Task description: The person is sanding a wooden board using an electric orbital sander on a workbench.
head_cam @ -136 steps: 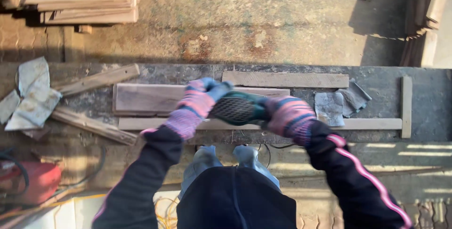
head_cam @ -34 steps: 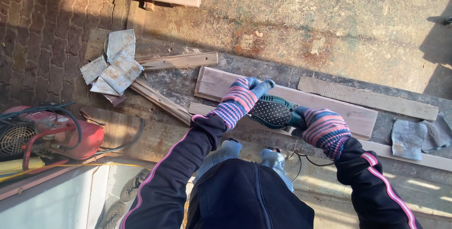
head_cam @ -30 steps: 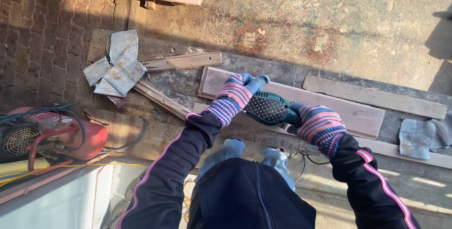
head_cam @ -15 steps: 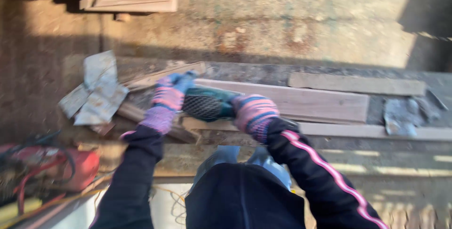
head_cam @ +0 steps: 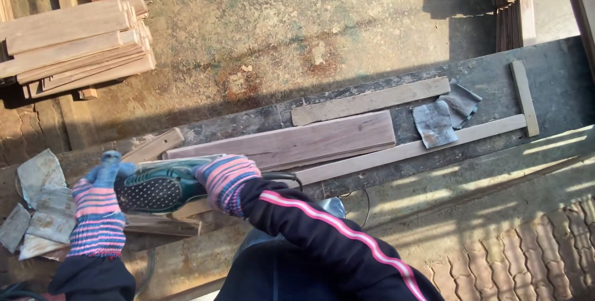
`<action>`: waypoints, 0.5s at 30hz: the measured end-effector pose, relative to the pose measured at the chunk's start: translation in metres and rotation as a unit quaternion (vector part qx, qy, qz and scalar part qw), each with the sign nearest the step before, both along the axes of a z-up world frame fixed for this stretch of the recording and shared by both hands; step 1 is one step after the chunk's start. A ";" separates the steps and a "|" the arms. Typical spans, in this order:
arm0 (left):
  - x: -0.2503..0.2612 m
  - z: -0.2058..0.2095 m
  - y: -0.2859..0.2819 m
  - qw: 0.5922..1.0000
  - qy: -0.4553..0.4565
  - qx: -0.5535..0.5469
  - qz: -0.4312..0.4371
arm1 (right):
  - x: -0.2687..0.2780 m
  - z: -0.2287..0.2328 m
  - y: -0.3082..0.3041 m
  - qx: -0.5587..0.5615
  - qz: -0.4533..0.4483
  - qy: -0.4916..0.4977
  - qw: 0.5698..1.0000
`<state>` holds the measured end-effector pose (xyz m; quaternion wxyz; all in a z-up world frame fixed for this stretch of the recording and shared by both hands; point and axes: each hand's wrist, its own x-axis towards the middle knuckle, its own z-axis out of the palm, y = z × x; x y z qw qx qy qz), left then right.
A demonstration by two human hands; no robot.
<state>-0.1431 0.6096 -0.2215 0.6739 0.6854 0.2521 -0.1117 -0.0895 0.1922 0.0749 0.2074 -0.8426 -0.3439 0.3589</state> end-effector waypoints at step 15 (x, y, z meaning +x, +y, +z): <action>0.129 0.213 -0.527 0.984 0.019 0.145 -0.100 | 0.112 0.043 -0.328 -0.278 -0.056 -0.030 0.958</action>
